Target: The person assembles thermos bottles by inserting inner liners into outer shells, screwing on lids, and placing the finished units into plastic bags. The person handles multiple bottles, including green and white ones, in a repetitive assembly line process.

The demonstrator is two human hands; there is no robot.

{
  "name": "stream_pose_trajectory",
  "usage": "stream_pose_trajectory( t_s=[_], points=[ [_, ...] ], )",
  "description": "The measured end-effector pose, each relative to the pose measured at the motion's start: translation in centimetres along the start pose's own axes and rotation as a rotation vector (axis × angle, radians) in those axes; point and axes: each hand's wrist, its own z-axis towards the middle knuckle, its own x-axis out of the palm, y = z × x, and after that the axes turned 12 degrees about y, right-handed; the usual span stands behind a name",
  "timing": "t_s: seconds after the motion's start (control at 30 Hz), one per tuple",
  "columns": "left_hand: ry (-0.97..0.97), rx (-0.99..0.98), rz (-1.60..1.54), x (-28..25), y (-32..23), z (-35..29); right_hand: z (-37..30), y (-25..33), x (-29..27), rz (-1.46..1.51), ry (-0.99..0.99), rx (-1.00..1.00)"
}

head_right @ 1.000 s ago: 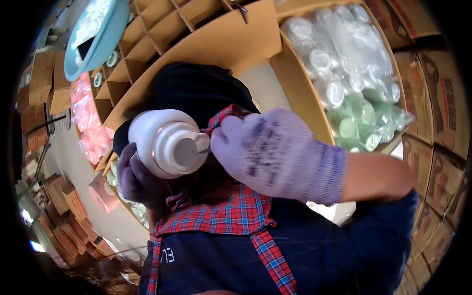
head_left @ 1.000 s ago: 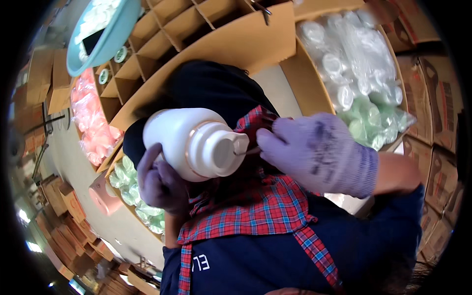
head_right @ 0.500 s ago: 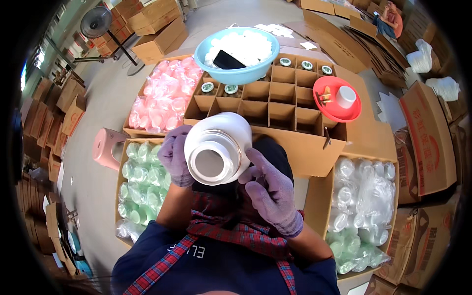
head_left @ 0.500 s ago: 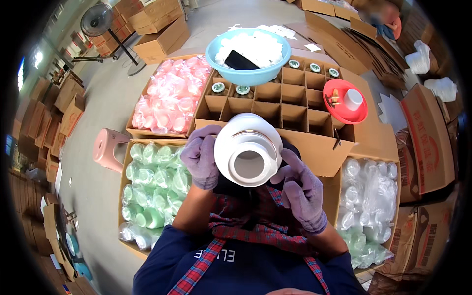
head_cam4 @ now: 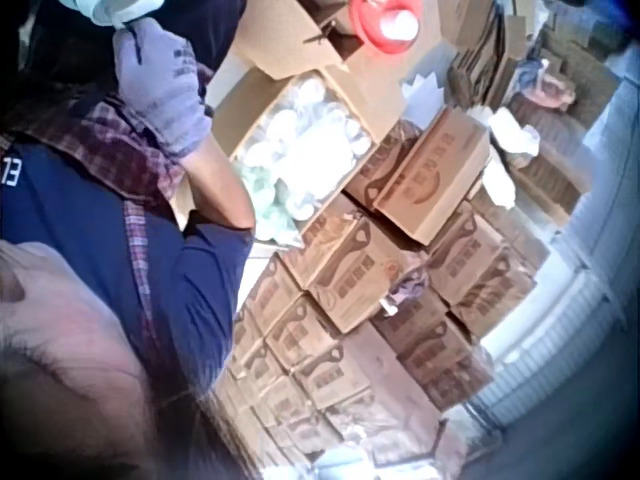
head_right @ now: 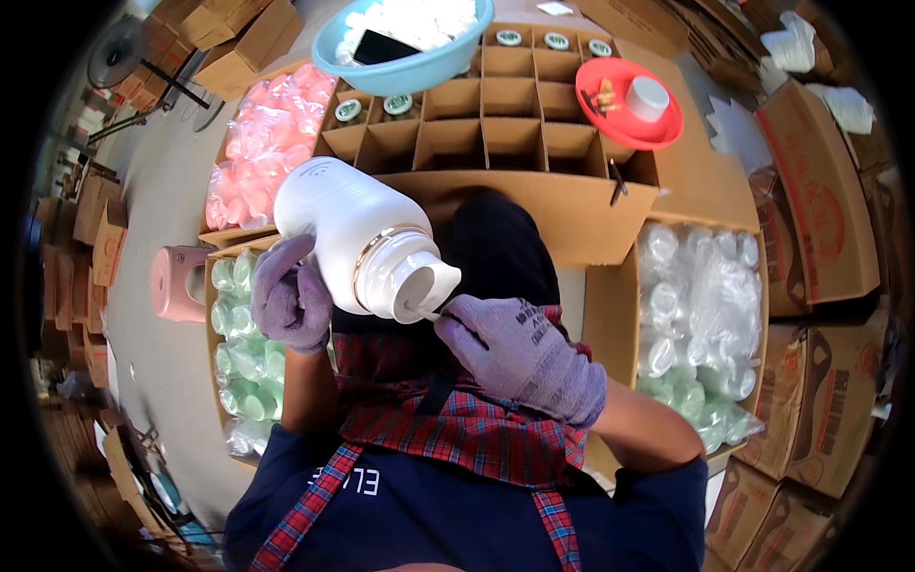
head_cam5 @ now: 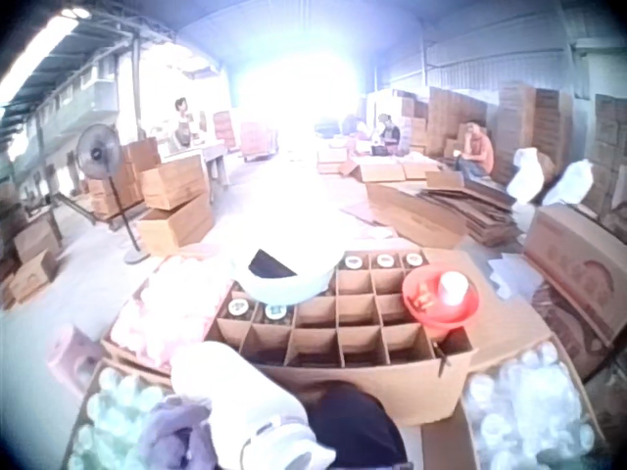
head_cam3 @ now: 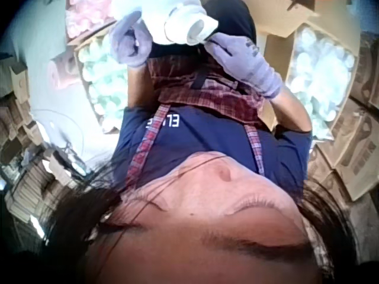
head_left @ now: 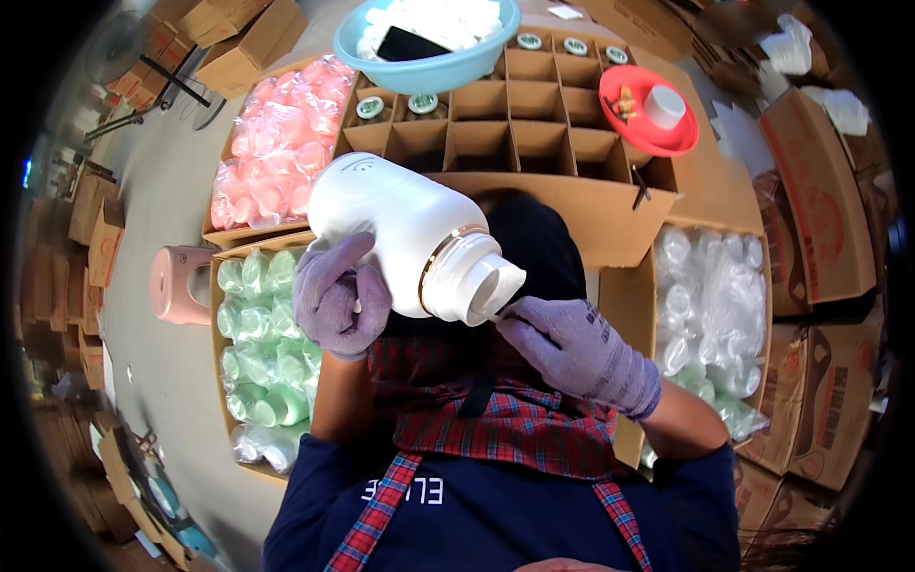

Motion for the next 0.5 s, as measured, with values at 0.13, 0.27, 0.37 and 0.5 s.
stream_pose_trajectory(
  t_s=[0.13,0.27,0.37,0.5],
  points=[
    [0.029,0.024,-0.005,0.3,-0.2,-0.4,-0.2,-1.5,0.5,0.075,0.017,0.088],
    [0.055,-0.035,-0.042,0.3,-0.1,-0.7,0.1,-1.8,-0.7,0.038,0.106,0.207],
    [0.067,-0.008,-0.005,0.6,-0.3,-0.1,0.4,-1.6,-1.4,-0.098,0.159,0.300],
    [0.059,-0.021,0.040,0.9,-0.5,-0.1,0.6,-1.1,-2.3,-0.334,0.183,0.353]
  ],
)
